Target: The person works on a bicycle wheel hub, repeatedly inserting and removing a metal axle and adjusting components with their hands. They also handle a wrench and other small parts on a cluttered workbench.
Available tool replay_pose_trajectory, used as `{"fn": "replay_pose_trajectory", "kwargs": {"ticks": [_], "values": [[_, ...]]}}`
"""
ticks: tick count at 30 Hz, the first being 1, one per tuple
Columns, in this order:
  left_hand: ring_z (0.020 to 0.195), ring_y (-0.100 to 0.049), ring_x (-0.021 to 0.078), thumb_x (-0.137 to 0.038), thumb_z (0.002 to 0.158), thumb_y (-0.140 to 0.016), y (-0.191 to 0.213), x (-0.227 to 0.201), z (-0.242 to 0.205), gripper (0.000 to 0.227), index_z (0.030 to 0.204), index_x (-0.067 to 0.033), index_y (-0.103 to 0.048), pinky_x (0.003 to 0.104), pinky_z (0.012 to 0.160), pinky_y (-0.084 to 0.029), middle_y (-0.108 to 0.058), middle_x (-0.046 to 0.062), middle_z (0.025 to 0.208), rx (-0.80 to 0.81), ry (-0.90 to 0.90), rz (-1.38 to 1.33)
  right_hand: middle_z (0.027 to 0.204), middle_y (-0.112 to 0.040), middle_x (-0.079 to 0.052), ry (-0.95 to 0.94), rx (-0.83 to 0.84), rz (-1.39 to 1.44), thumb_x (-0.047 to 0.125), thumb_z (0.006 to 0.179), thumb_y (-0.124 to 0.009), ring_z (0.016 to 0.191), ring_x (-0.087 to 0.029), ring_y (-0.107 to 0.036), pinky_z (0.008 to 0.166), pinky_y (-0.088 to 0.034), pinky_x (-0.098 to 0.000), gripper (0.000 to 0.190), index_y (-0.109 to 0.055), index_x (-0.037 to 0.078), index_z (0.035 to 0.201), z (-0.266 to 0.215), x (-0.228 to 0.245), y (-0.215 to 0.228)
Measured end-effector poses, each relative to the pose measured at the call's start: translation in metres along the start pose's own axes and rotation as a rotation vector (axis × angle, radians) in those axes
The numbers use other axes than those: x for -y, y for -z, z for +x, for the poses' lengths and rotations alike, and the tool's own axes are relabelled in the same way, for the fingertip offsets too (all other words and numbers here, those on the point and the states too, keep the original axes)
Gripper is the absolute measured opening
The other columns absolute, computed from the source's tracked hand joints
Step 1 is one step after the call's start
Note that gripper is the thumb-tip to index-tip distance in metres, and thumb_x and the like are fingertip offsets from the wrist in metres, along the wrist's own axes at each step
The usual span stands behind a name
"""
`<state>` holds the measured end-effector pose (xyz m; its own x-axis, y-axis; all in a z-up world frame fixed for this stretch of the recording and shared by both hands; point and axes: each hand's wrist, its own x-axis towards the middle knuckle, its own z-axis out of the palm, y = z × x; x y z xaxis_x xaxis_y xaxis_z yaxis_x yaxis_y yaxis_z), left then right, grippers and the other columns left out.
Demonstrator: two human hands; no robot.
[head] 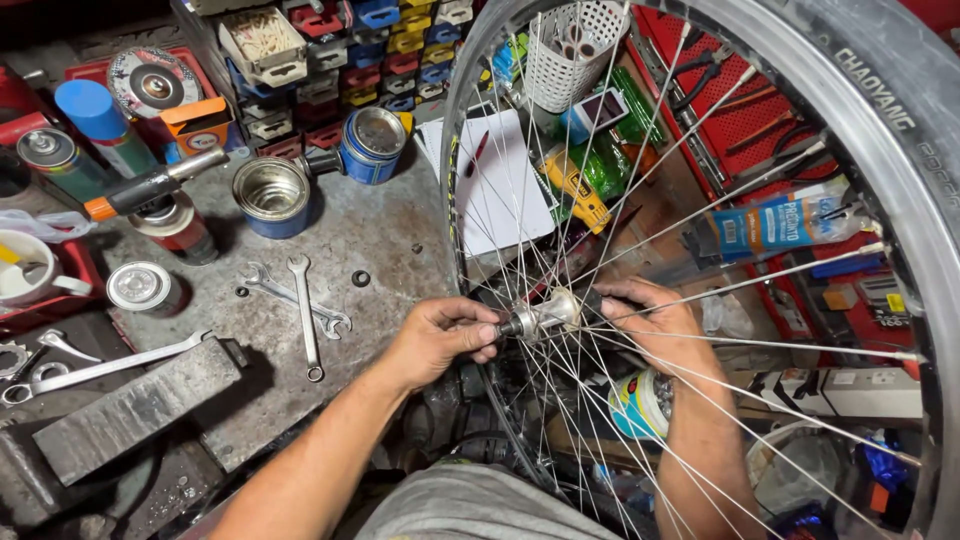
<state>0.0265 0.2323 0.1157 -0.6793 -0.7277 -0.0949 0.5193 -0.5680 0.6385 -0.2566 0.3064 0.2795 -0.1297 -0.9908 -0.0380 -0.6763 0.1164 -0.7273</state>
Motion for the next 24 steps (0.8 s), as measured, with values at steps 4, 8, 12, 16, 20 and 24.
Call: {"fn": "replay_pose_trajectory", "kwargs": {"ticks": [4,8,12,16,20,24], "values": [[0.073,-0.079,0.0247,-0.001,0.083,-0.088,-0.019,-0.028,-0.009,0.027,0.105,0.0092,-0.077,0.032,0.064,-0.069,-0.080,0.023,0.084,-0.082,-0.058,0.099,0.097,-0.077,-0.014,-0.011,-0.006,-0.010,0.019,0.094,-0.079,0.099,-0.025,-0.071,0.092,-0.054,-0.0470,0.021,-0.082,0.006,0.110,0.000,0.000,0.000],[0.076,-0.081,0.0239,-0.006,0.081,-0.090,-0.036,-0.065,-0.026,0.022,0.101,-0.0002,-0.084,0.034,0.067,-0.069,-0.082,0.021,0.086,-0.078,-0.246,0.421,0.096,-0.078,-0.013,-0.027,-0.003,-0.019,0.020,0.093,-0.079,0.098,-0.024,-0.071,0.092,-0.054,-0.0472,0.021,-0.083,0.007,0.109,0.002,0.002,0.000],[0.093,-0.082,0.0256,-0.018,0.086,-0.088,-0.046,-0.083,-0.037,0.016,0.100,-0.0131,-0.086,0.039,0.082,-0.064,-0.084,0.011,0.094,-0.058,-0.411,0.715,0.094,-0.077,-0.012,-0.016,-0.003,-0.035,0.020,0.093,-0.079,0.097,-0.022,-0.070,0.091,-0.055,-0.0465,0.020,-0.083,0.009,0.109,0.005,0.006,0.000],[0.091,-0.081,0.0302,-0.011,0.086,-0.085,-0.052,-0.085,-0.042,0.012,0.098,-0.0095,-0.085,0.041,0.080,-0.064,-0.084,0.012,0.092,-0.073,-0.533,0.793,0.094,-0.077,-0.014,-0.015,-0.005,-0.025,0.020,0.093,-0.080,0.096,-0.022,-0.069,0.090,-0.054,-0.0468,0.021,-0.083,0.008,0.109,0.006,0.010,0.000],[0.090,-0.082,0.0288,-0.012,0.085,-0.085,-0.055,-0.083,-0.042,0.012,0.097,-0.0100,-0.085,0.039,0.077,-0.064,-0.084,0.011,0.092,-0.086,-0.576,0.809,0.094,-0.077,-0.014,-0.020,-0.004,-0.022,0.019,0.093,-0.079,0.095,-0.023,-0.069,0.090,-0.055,-0.0470,0.020,-0.083,0.008,0.109,0.004,0.019,0.001],[0.090,-0.081,0.0299,-0.014,0.085,-0.086,-0.057,-0.079,-0.044,0.014,0.098,-0.0108,-0.086,0.039,0.076,-0.064,-0.084,0.011,0.093,-0.095,-0.580,0.812,0.093,-0.077,-0.013,-0.008,-0.006,-0.029,0.019,0.092,-0.080,0.095,-0.022,-0.070,0.089,-0.055,-0.0462,0.020,-0.083,0.009,0.109,0.004,0.012,0.001]]}}
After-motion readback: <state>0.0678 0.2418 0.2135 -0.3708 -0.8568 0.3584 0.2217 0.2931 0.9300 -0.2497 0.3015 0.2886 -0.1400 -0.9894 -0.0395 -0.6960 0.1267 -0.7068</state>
